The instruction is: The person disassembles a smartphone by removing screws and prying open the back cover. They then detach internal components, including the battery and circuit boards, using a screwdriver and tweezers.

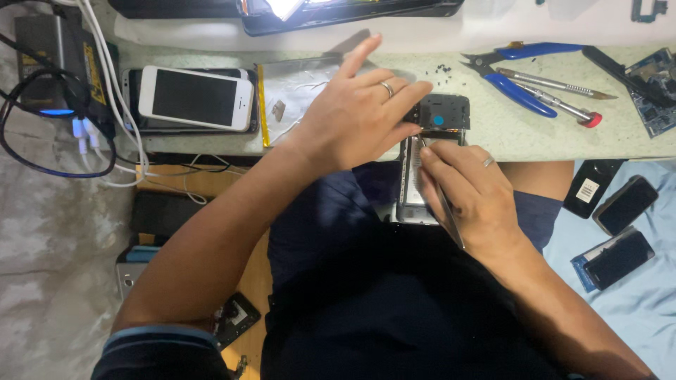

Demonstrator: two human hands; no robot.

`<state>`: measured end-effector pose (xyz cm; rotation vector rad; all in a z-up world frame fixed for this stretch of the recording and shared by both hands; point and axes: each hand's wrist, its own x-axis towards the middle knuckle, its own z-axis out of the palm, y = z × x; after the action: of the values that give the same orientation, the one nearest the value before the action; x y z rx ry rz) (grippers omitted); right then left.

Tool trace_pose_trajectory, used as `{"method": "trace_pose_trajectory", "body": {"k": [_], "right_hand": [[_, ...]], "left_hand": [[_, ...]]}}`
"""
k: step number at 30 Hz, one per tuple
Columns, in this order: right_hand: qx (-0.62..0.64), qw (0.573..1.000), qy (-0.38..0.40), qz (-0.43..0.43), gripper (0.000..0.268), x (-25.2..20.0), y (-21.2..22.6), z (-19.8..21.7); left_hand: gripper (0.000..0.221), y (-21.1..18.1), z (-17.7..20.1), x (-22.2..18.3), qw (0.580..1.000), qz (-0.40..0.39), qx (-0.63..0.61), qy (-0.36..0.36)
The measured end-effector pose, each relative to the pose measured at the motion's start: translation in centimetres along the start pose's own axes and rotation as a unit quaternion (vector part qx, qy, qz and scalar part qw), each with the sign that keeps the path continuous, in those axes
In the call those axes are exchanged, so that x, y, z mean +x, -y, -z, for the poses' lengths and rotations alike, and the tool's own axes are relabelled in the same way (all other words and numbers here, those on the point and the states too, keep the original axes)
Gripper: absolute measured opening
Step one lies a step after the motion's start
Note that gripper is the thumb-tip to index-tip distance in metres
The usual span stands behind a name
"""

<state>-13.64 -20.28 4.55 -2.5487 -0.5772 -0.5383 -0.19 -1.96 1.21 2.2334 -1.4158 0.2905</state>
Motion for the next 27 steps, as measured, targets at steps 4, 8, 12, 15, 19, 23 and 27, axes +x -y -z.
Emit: {"method": "trace_pose_trajectory", "body": {"k": [4,8,12,15,19,23,27], "right_hand": [[0.006,1.000,0.010,-0.002,0.038,-0.1,0.1,0.2],[-0.008,1.000,-0.002,0.000,0.037,-0.3,0.1,-0.1],[-0.001,1.000,0.001,0.005,0.037,-0.5,0.1,0.1],[0.021,1.000,0.000,0.012,0.036,-0.8,0.0,0.3],[0.031,1.000,0.001,-0.002,0.036,-1.4,-0.4,0.3],[0.017,0.999,-0.029,0.018,0.036,-0.8,-0.3,0.4],[0.063,0.998,-0.015,0.003,0.035,-1.3,-0.4,0.5]], "left_hand": [[0.042,-1.2,-0.5,-0.4,0.992,-0.063,0.101,-0.036],[0.039,-1.8,-0.3,-0.2,0.983,-0.094,0.157,-0.029],[0.039,-1.8,-0.2,0.4,0.975,-0.127,0.177,-0.028],[0.040,-1.3,-0.3,0.9,0.985,-0.109,0.132,-0.005],[0.037,-0.2,-0.5,0.5,0.991,-0.105,0.077,-0.041],[0.037,0.4,-0.1,1.0,0.999,-0.033,0.013,-0.039],[0.029,0.0,-0.2,0.4,0.995,0.037,-0.082,-0.044]]}}
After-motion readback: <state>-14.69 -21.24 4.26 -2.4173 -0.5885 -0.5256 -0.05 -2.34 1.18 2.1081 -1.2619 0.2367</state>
